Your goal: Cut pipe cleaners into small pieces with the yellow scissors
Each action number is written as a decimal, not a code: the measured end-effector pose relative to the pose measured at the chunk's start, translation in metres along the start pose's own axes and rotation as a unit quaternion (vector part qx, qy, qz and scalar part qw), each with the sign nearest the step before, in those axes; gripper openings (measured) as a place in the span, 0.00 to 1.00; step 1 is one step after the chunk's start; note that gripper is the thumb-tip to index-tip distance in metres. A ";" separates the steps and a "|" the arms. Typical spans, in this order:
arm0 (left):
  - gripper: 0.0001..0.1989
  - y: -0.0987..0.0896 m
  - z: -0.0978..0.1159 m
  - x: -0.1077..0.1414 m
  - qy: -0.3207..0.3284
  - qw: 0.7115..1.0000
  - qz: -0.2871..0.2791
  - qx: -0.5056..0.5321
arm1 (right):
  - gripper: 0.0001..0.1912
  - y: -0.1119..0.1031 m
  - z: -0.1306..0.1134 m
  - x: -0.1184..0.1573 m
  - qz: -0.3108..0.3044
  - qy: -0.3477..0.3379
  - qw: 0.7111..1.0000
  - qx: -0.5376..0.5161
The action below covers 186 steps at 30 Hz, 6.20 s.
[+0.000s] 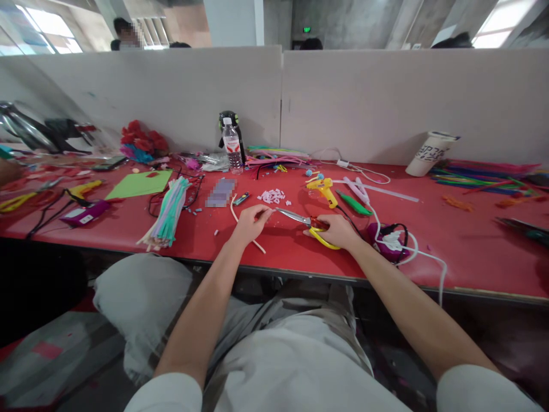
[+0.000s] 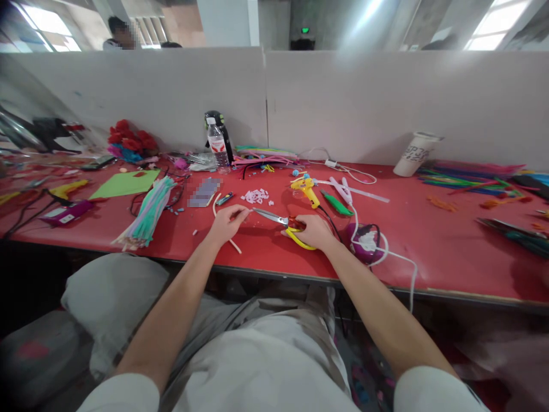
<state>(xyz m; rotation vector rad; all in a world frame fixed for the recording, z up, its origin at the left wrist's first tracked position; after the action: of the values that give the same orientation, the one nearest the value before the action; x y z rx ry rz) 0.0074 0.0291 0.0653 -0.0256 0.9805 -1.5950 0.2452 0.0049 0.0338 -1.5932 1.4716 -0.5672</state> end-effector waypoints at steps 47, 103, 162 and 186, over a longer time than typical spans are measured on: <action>0.15 0.002 -0.001 0.000 0.011 1.000 -0.004 -0.008 | 0.30 0.001 0.001 0.000 -0.014 0.018 1.000 0.015; 0.17 0.004 -0.004 0.001 -0.010 1.000 -0.014 -0.008 | 0.31 0.000 0.001 -0.001 -0.014 0.012 1.000 0.016; 0.18 0.011 -0.010 0.002 -0.038 0.997 -0.040 0.048 | 0.29 0.004 0.010 -0.005 -0.008 0.024 0.999 0.033; 0.19 0.012 -0.009 0.002 -0.036 0.997 -0.046 0.053 | 0.28 0.004 0.010 -0.005 -0.003 0.018 0.999 0.031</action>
<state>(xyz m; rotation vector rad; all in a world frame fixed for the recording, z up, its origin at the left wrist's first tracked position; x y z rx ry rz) 0.0122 0.0331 0.0515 -0.0557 0.8480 -1.7166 0.2500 0.0125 0.0266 -1.5471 1.4618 -0.6431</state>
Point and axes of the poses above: each hand's wrist, its own x-axis away from the middle knuckle, its own y-axis out of the palm, z = x × y, the point moved 9 cm from there along -x, towards the middle knuckle, and after that the axes turned 6 degrees about -x, right-handed, at the moved point
